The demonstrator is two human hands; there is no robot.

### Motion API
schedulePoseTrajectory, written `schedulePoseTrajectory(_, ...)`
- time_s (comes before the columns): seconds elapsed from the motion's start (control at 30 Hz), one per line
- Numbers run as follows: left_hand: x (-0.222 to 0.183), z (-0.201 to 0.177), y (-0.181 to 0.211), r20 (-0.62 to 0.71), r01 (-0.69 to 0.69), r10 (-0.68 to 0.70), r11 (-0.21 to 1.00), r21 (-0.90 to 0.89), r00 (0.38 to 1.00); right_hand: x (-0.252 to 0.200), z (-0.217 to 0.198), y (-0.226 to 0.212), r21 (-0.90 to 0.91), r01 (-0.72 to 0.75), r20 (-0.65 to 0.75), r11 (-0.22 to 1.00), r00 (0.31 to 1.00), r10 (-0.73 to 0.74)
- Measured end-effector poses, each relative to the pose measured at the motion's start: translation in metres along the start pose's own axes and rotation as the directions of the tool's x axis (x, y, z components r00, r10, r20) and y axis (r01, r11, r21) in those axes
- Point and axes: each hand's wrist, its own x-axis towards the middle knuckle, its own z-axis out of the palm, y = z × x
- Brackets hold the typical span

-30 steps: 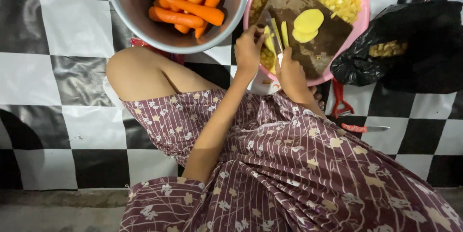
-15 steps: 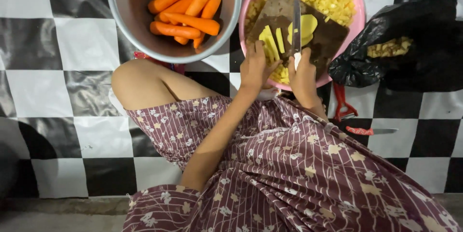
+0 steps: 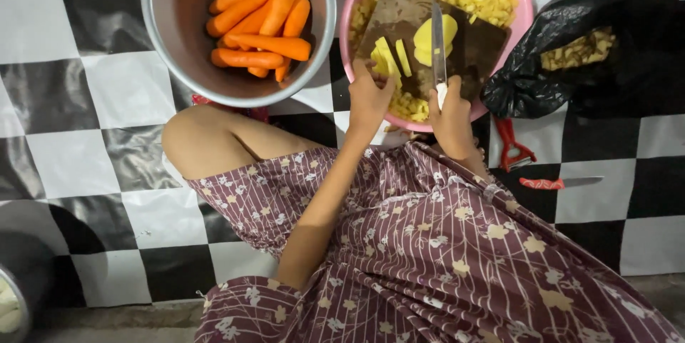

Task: Slicing and dicing potatoes on a wooden cutting board using a large knife.

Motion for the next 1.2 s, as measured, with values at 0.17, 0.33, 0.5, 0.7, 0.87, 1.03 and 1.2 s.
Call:
schedulePoseTrajectory(0.17, 0.013, -0.009, 0.015, -0.010, 0.023, -0.023, 0.999, 0.036, 1.000, -0.001, 0.000, 0.004, 0.047, -0.022, 0.011, 0.999, 1.000, 0.022)
schedulePoseTrajectory(0.33, 0.034, -0.017, 0.007, 0.054, 0.013, -0.026, 0.975, 0.223, 0.998, -0.001, -0.004, 0.006, 0.041, -0.073, 0.031, 0.996, 0.997, 0.072)
schedulePoseTrajectory(0.5, 0.060, -0.039, 0.022, 0.311, -0.533, 0.448, 0.554, 0.639, 0.838, -0.001, -0.014, 0.010, 0.099, 0.017, 0.029, 0.995, 0.999, -0.020)
schedulePoseTrajectory(0.7, 0.082, -0.028, 0.029, 0.791, -0.859, 0.339, 0.265, 0.439, 0.509, -0.002, -0.012, 0.011, 0.124, -0.020, 0.040, 0.992, 0.999, 0.016)
schedulePoseTrajectory(0.87, 0.089, -0.019, 0.014, 0.807, -0.852, 0.273, 0.202, 0.483, 0.523, -0.003, -0.013, 0.016, 0.125, -0.036, 0.021, 0.992, 0.999, 0.033)
schedulePoseTrajectory(1.03, 0.083, -0.020, 0.009, 0.779, -0.843, 0.321, 0.217, 0.493, 0.538, -0.005, -0.011, 0.020, 0.140, -0.079, 0.025, 0.987, 0.997, 0.076)
schedulePoseTrajectory(1.2, 0.083, -0.021, 0.009, 0.753, -0.838, 0.367, 0.229, 0.496, 0.546, -0.005, -0.009, 0.020, 0.132, -0.020, 0.010, 0.991, 1.000, 0.019)
